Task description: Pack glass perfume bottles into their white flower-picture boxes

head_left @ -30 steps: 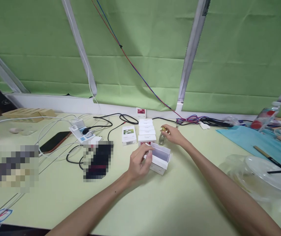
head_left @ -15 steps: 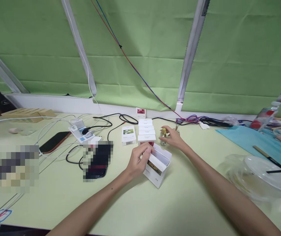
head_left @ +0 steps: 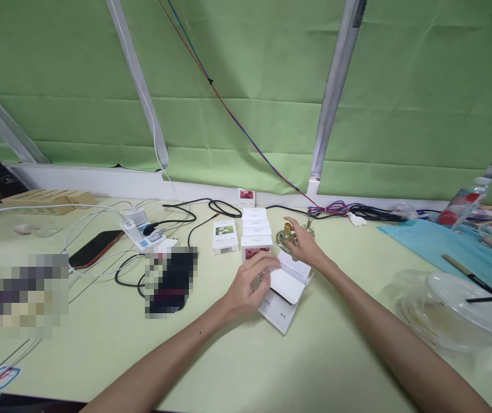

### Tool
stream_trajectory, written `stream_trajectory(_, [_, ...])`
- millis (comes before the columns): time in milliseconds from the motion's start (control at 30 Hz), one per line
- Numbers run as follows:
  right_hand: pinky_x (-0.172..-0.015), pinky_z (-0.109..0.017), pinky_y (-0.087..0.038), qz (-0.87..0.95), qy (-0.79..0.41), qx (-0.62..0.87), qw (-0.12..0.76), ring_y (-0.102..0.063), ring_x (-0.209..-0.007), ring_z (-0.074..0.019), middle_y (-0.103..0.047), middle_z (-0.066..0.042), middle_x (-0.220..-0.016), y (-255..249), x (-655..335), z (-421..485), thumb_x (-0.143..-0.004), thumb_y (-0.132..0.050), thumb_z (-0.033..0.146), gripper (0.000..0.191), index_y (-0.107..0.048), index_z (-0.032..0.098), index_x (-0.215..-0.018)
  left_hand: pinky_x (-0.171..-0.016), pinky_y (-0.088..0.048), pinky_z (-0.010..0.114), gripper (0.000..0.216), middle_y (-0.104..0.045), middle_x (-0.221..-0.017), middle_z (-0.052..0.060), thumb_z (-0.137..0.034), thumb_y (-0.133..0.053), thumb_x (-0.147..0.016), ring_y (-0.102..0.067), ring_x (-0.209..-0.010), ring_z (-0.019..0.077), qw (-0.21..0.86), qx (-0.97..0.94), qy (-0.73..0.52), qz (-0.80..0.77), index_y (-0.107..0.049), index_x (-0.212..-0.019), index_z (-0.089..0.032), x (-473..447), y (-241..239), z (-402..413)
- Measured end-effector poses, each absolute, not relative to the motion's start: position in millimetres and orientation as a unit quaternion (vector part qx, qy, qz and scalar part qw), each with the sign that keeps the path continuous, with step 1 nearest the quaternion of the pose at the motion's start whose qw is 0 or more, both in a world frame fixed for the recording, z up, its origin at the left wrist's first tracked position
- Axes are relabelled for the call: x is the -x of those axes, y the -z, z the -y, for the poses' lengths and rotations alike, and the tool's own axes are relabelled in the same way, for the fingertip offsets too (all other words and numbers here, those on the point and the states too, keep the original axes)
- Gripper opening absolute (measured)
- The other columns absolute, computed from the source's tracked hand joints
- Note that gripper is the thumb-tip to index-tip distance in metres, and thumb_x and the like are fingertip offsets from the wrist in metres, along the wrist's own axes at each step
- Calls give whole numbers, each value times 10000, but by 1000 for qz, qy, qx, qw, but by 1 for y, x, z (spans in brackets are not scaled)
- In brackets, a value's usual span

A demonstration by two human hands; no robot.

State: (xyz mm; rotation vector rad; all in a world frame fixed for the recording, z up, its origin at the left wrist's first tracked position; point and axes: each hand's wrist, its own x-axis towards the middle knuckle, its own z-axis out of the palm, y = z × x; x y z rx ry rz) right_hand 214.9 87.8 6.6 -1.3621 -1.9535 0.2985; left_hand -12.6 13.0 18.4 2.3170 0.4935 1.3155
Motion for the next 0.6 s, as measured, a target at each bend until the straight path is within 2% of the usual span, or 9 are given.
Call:
stream_trajectory(200, [-914, -417, -478, 774, -90, 527, 339, -636, -1001, -267, -666, -136, -1151, -2, -215, -85, -946, -484, 298, 601, -355, 169, -1518, -942, -524, 378, 299, -694, -1137, 117, -121, -417, -970, -644, -1077, 226, 194, -858, -436, -190, -636, -1165, -180, 10, -16, -11])
stream_trajectory(333, [-860, -386, -468, 760, -79, 558, 323, -635, -1011, -282, -669, -141, -1162, -1, -212, -80, -972, -501, 340, 608, -338, 205, -1541, -886, -532, 343, 326, -679, -1168, 111, -101, -405, -957, -645, -1054, 214, 173, -882, -387, -207, -631, -1177, -182, 9, -17, -7])
stream_trajectory(467, [-771, -347, -454, 750, -54, 590, 294, -644, -904, -281, -690, -135, -1064, -1, -208, -77, -992, -479, 325, 602, -318, 216, -1561, -798, -528, 310, 391, -660, -1153, 95, -71, -393, -922, -646, -962, 198, 166, -908, -304, -235, -632, -1203, -201, 7, -18, -4])
stream_trajectory(600, [-719, -324, -437, 748, -40, 602, 276, -642, -817, -271, -702, -125, -992, -1, -207, -76, -998, -463, 302, 601, -302, 228, -1572, -811, -529, 304, 384, -669, -1104, 71, -71, -408, -919, -649, -941, 193, 171, -923, -226, -259, -637, -1187, -223, 7, -17, -4])
